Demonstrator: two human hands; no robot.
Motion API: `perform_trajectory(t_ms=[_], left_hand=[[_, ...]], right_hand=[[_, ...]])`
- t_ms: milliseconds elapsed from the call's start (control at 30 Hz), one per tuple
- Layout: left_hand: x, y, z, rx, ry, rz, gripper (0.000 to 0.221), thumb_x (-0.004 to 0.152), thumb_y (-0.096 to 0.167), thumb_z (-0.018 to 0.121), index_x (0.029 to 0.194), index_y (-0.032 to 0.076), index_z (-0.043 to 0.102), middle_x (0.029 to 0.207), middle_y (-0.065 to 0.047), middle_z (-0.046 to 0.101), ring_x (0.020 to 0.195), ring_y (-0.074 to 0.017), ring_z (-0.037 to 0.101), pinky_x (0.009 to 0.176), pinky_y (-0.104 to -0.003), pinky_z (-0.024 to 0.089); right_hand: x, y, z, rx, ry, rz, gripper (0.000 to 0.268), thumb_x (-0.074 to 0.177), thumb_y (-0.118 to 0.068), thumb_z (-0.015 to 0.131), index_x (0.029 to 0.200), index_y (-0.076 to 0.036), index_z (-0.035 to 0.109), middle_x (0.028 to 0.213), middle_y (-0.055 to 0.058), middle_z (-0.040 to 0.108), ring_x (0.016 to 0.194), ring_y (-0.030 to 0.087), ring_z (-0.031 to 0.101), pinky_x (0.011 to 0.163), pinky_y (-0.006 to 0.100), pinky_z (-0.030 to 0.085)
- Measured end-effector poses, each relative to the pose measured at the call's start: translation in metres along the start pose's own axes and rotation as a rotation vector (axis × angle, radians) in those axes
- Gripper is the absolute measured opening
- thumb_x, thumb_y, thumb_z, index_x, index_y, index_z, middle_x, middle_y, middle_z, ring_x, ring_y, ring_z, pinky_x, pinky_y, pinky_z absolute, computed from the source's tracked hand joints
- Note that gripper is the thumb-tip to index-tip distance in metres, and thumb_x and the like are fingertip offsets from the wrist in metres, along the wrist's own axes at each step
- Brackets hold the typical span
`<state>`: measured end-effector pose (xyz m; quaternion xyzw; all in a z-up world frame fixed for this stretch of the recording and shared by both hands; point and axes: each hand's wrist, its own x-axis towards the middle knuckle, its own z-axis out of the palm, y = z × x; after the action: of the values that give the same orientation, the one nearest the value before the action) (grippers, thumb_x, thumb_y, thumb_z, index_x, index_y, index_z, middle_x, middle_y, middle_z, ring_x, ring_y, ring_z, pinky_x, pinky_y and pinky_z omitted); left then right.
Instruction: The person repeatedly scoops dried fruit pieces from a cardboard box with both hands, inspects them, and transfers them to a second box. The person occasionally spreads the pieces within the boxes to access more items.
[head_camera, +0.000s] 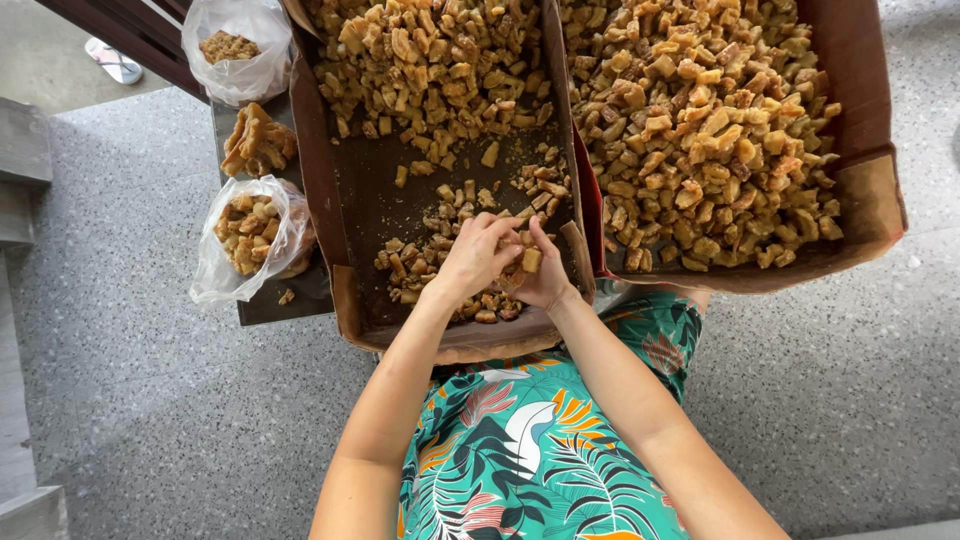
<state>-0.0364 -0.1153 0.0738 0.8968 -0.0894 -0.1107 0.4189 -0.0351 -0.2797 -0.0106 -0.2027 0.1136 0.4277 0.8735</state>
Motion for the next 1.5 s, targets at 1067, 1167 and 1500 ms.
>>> perform_trajectory(t_ms=[1067, 1167, 1500], left_hand=[[-0.122, -0.151, -0.186, -0.059, 0.834, -0.536, 0.026, 0.104, 0.029, 0.065, 0.11, 0.007, 0.076, 0.115, -0.016, 0.072, 0.1, -0.0262, 0.068, 0.086, -0.037, 0.057], [-0.136, -0.196, -0.217, 0.364, 0.937, -0.536, 0.025, 0.1, 0.027, 0.074, 0.107, 0.003, 0.079, 0.113, -0.024, 0.068, 0.108, -0.0398, 0.06, 0.095, -0.052, 0.049], [-0.117, -0.213, -0.211, 0.236, 0.895, -0.45, 0.023, 0.099, 0.021, 0.073, 0.117, 0.008, 0.077, 0.116, -0.018, 0.069, 0.112, -0.0372, 0.055, 0.098, -0.049, 0.044]], right_hand=[[0.013, 0.001, -0.026, 0.153, 0.096, -0.154, 0.032, 0.107, -0.036, 0.065, 0.124, -0.009, 0.066, 0.113, 0.011, 0.066, 0.088, 0.024, 0.065, 0.067, 0.036, 0.054], [0.014, 0.0, -0.024, 0.133, 0.122, -0.149, 0.032, 0.104, -0.036, 0.066, 0.122, -0.01, 0.066, 0.113, 0.01, 0.066, 0.089, 0.023, 0.064, 0.066, 0.035, 0.054], [-0.026, -0.05, 0.041, 0.075, -0.089, -0.314, 0.027, 0.11, -0.036, 0.064, 0.117, -0.01, 0.065, 0.117, 0.014, 0.068, 0.097, 0.026, 0.068, 0.069, 0.033, 0.06]])
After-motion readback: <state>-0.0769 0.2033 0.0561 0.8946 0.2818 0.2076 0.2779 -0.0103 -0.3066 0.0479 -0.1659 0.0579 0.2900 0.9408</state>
